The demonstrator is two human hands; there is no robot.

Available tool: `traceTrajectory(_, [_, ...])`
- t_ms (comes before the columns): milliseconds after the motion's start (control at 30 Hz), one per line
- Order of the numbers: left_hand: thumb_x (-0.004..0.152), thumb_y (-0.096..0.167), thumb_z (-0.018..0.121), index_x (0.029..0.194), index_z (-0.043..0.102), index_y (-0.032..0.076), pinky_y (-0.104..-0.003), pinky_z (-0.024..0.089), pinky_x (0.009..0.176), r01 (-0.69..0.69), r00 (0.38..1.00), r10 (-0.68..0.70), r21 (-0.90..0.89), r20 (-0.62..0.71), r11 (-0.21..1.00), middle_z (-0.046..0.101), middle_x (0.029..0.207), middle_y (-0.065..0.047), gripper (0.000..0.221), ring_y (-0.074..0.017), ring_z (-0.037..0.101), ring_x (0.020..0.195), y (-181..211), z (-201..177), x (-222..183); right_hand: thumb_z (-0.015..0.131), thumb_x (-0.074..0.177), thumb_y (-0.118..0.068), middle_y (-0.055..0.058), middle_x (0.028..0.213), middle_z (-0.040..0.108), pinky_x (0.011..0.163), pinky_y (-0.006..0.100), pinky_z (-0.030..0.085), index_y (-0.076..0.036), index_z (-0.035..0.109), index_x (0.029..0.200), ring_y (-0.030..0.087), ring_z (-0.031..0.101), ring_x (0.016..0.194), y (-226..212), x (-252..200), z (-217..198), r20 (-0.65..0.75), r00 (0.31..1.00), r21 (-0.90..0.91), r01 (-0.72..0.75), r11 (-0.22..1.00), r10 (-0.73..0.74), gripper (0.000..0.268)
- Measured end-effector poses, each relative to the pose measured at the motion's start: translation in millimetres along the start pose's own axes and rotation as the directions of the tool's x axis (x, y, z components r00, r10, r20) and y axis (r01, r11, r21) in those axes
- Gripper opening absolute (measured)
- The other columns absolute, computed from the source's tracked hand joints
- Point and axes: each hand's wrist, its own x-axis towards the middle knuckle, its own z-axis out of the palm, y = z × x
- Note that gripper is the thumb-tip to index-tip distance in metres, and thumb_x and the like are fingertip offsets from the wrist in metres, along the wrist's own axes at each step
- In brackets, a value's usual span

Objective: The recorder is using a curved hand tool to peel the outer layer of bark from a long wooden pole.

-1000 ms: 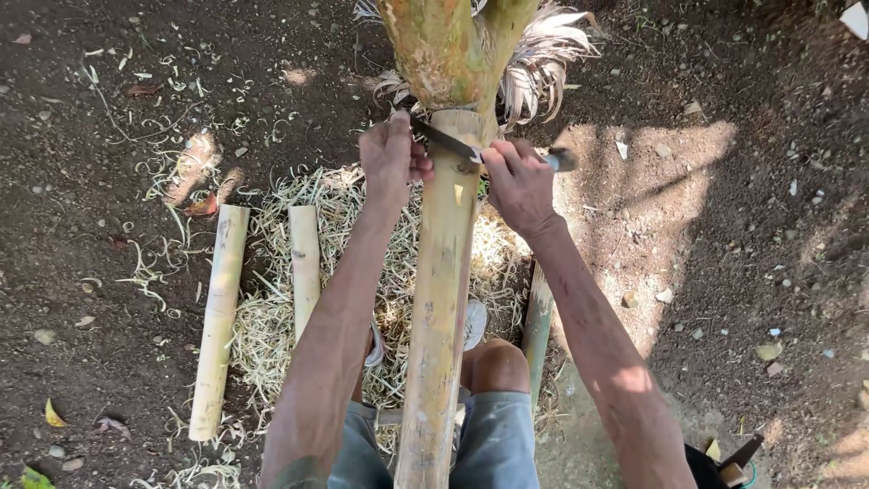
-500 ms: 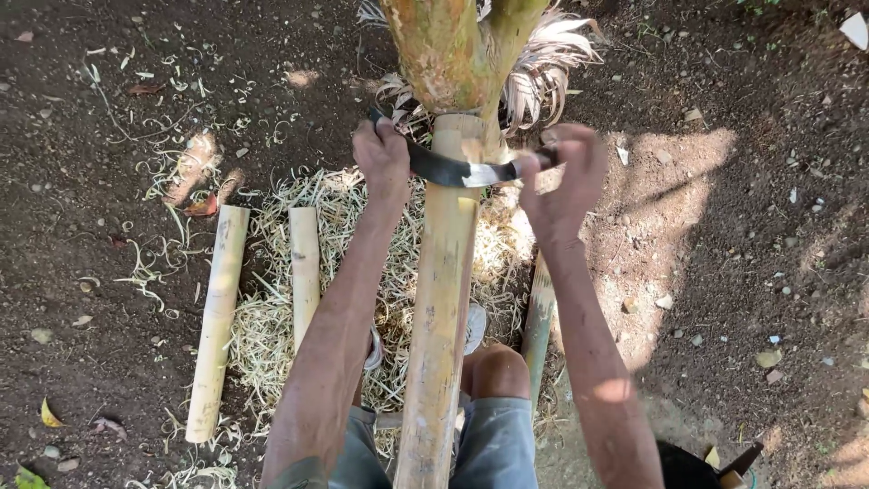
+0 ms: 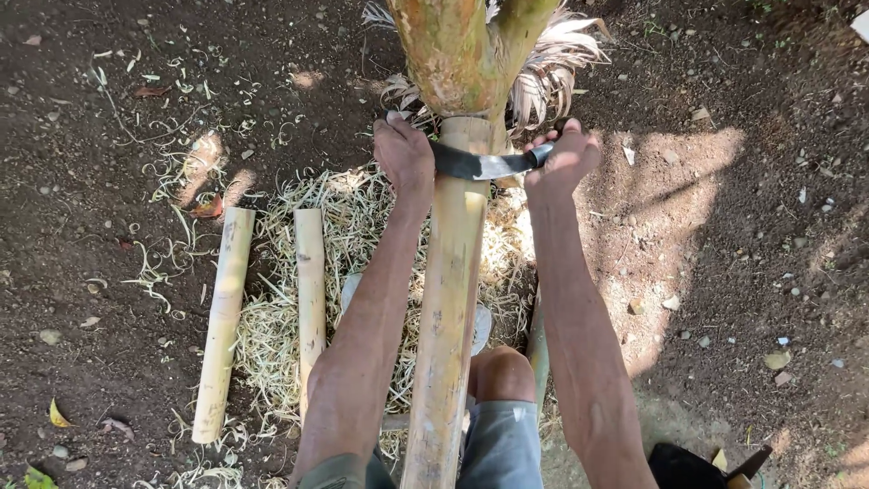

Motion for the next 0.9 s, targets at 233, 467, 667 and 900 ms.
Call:
traceTrajectory(233, [0.102,0.016,0.042,0.081,0.055,-0.002,-0.052,0.048,0.058,0.101,0.994,-0.101,0.020,0.039,0.995,0.066,0.073,-0.021,0.030,-0.0302,0.068,0.062,-10,-2,1,0.048,0.093,0.000,0.003,0.061,0.046,0.030,0.032,0.042,-0.007,0.038,0.076,0.013,0.048,0.041,14,-5,4,0.177,0.880,-0.324,0.476,0.818,-0.442,0.021])
traceTrajectory(467, [0.104,0.019,0.046,0.076,0.052,-0.002,-0.051,0.048,0.058,0.017,0.998,-0.019,-0.023,-0.061,1.000,0.061,0.063,-0.019,0.036,-0.0302,0.060,0.057,-18,28,27,0.052,0.095,-0.003,0.004,0.063,0.050,0.034,0.031,0.041,-0.005,0.047,0.086,0.014,0.048,0.042,21,26,12,-0.078,0.945,-0.397,0.262,0.880,-0.317,0.010])
traceTrajectory(667, [0.104,0.021,0.045,0.076,0.051,-0.002,-0.050,0.047,0.063,-0.035,0.993,0.032,-0.017,-0.111,0.999,0.058,0.061,-0.018,0.037,-0.0314,0.058,0.056,-18,29,31,0.054,0.099,-0.008,0.006,0.064,0.051,0.037,0.034,0.043,0.001,0.053,0.091,0.016,0.048,0.044,29,64,6,-0.011,0.941,-0.498,0.288,0.818,-0.338,0.012])
traceTrajectory(900, [0.108,0.024,0.041,0.080,0.048,-0.004,-0.051,0.046,0.066,-0.023,1.000,0.022,-0.087,-0.014,0.996,0.057,0.070,-0.022,0.040,-0.0328,0.055,0.062,-13,25,33,0.059,0.098,-0.011,0.008,0.070,0.053,0.038,0.038,0.044,0.004,0.052,0.102,0.018,0.047,0.045,32,61,2,0.133,0.923,-0.455,0.380,0.806,-0.360,0.017])
